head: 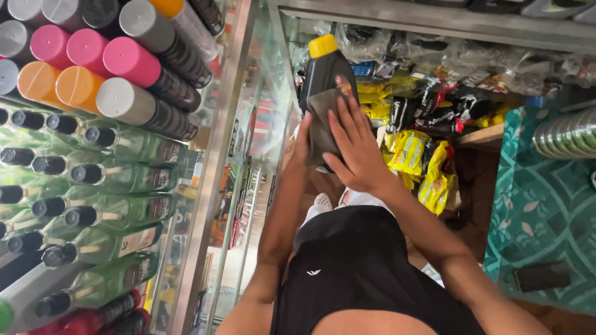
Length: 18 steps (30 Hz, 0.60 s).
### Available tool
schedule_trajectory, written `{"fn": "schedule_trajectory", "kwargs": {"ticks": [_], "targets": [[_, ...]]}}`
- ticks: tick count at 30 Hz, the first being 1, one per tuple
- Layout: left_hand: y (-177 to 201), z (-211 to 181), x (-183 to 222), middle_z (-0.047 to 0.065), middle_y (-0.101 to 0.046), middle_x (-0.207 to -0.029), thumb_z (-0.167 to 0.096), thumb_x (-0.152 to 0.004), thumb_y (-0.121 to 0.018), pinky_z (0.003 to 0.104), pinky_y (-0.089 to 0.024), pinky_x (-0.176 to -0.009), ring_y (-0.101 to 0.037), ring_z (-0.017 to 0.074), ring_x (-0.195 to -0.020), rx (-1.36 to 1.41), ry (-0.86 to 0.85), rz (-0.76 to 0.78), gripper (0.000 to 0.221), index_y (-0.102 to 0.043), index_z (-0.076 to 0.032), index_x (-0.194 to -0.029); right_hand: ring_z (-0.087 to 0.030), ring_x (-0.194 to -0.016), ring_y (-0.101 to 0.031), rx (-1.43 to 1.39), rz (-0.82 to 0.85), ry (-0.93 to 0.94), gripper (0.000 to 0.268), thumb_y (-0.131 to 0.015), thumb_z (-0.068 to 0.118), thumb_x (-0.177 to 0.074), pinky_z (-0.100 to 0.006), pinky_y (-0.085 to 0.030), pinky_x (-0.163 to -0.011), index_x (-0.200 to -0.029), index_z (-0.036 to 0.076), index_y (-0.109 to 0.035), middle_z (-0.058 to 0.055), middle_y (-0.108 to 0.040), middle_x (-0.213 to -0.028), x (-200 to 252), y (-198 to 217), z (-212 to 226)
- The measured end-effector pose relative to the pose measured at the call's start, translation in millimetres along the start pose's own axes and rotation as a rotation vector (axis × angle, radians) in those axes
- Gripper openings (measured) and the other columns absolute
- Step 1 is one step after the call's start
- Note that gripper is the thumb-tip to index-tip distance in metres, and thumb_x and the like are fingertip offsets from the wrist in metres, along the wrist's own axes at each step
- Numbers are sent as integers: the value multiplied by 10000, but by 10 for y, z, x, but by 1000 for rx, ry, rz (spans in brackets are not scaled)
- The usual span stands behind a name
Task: Wiping down containers of motor oil with a cloth and organizing them on display shelves.
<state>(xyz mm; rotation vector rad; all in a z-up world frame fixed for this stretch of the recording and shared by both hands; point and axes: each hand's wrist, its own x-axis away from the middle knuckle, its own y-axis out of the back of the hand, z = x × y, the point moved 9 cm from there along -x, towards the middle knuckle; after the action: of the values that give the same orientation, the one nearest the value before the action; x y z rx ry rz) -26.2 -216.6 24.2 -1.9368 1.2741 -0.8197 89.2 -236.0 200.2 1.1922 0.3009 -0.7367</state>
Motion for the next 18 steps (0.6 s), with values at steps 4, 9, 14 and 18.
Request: {"fn": "schedule_trajectory", "kwargs": {"ticks": [4,9,14,18], "targets": [[118,138,-134,269,-554,-1445,-635,-977,-633,477,-411,-1171,-582,358,-1295,-171,152,-33,810,-491,-41,-1509,-388,-1588,36,-83,31,-69,797,-376,558,-1061,-527,-36,-1292,-1676,98,-162,-192,-7,-1734,-6,2,-397],[-171,141,-336,148,-589,-1431,-452,-1042,-464,369,-390,-1135,-560,249,-1272,-201,39,29,623,-540,15,-1447,-430,-1645,21,-98,27,-99,799,-474,428,-1104,-585,-89,-1370,-1682,18,-105,-206,7,-1748,-549,381,-682],[-542,-118,-435,136,-513,-1519,-400,-1096,-440,381,-286,-1237,-524,250,-1355,-314,-75,-198,537,-480,-70,-1518,-301,-1660,37,57,-39,32,697,-441,419,-1132,-554,-72,-1405,-1708,202,-113,-33,18,-1776,-520,258,-905],[-572,-196,-532,129,-468,-1571,-369,-1129,-426,390,-224,-1298,-503,251,-1405,-379,-168,-354,498,-443,-121,-1560,-526,-1517,-255,55,-54,257,633,-416,413,-1073,-547,-251,-1212,-1577,32,-442,-267,-296,-1657,-205,419,-870]]}}
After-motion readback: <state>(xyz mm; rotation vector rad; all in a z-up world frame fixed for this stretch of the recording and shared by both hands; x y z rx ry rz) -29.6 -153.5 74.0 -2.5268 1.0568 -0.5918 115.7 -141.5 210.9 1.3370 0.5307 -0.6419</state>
